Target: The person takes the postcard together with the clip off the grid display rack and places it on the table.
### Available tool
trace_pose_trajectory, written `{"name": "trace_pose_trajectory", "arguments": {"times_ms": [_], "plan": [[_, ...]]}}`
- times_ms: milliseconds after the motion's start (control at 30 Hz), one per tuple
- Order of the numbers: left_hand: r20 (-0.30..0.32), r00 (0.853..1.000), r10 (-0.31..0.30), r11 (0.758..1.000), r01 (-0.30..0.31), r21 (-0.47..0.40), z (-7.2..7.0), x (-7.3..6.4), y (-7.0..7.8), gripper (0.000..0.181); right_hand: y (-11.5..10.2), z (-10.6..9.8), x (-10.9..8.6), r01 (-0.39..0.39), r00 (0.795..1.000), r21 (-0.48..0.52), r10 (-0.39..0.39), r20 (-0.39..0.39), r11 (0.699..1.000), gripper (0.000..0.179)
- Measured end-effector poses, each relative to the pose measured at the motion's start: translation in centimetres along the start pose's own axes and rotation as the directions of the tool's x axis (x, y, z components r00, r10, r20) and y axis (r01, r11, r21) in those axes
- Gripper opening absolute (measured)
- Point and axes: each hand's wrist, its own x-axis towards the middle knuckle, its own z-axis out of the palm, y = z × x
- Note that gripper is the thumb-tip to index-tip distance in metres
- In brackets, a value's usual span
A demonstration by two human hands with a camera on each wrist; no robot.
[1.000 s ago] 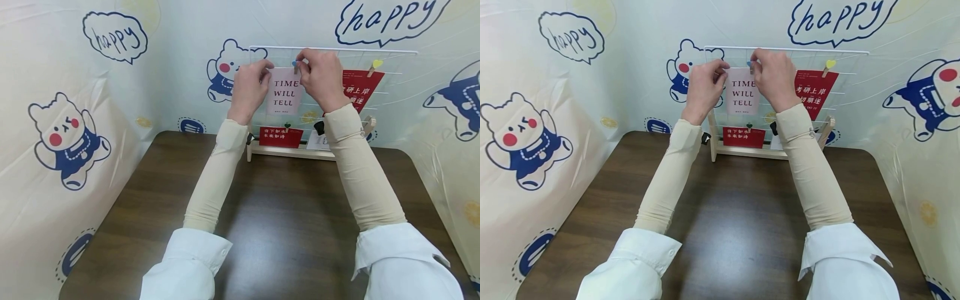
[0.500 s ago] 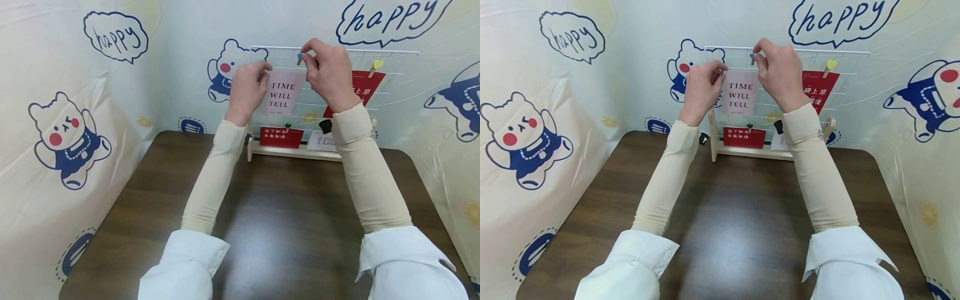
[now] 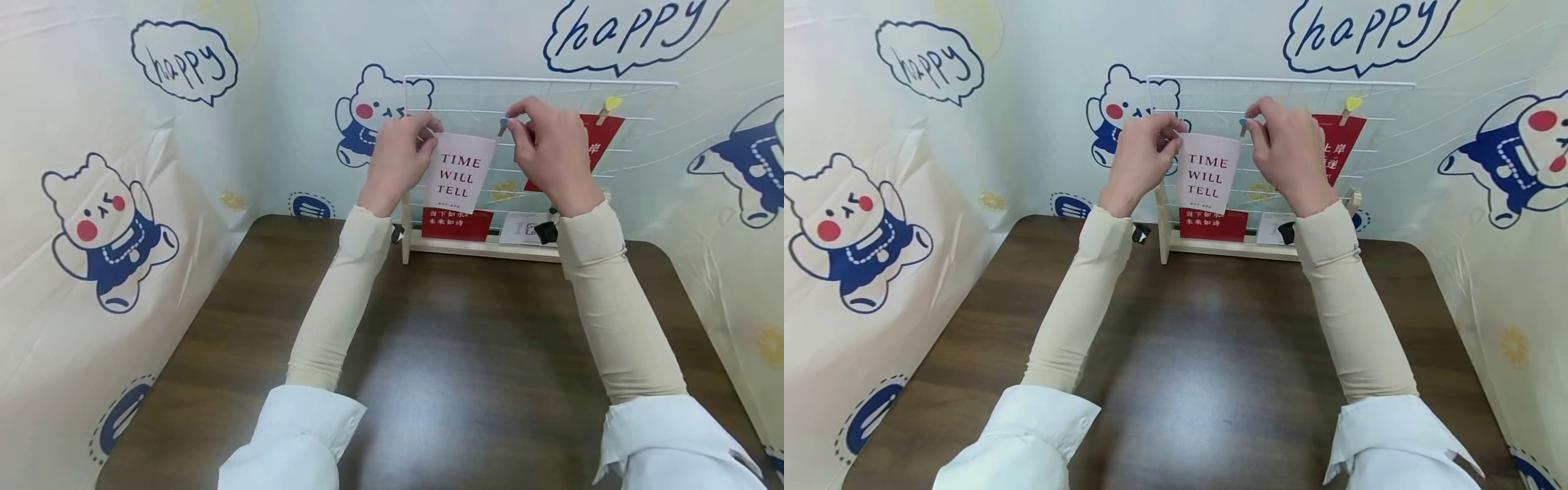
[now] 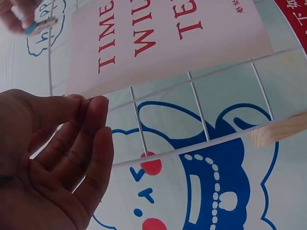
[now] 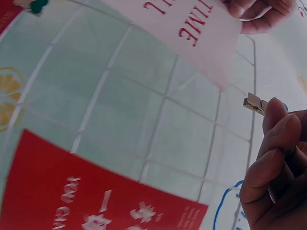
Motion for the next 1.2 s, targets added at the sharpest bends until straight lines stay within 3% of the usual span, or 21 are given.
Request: {"name": "trace_pose_trajectory", "arguments": {"times_ms": [267,500,833,1200], "plan": [[0.006,1.0,-0.007,1.0,0.007,-0.006,-0.1,-1.0,-0.6,0.027,1.9,0.5,-2.3,-0.035,0.999,0.0,0.035,0.026,0.999,0.031],[0.055,0.998,-0.023,1.0,0.024,-0.008,0.3,-1.8,-1.3,0.026,3.9,1.2,-4.6,-0.083,0.995,0.028,0.081,0.061,0.996,0.033],[0.098,0.994,-0.047,0.998,0.05,-0.031,2.1,-2.7,-3.0,0.025,6.5,2.3,-6.9,-0.098,0.995,0.047,0.097,0.026,0.994,0.03],[0.134,0.989,-0.064,0.995,0.074,-0.073,4.3,-4.1,-4.7,0.024,9.2,2.2,-9.3,-0.109,0.992,0.071,0.113,-0.058,0.992,0.03]]}}
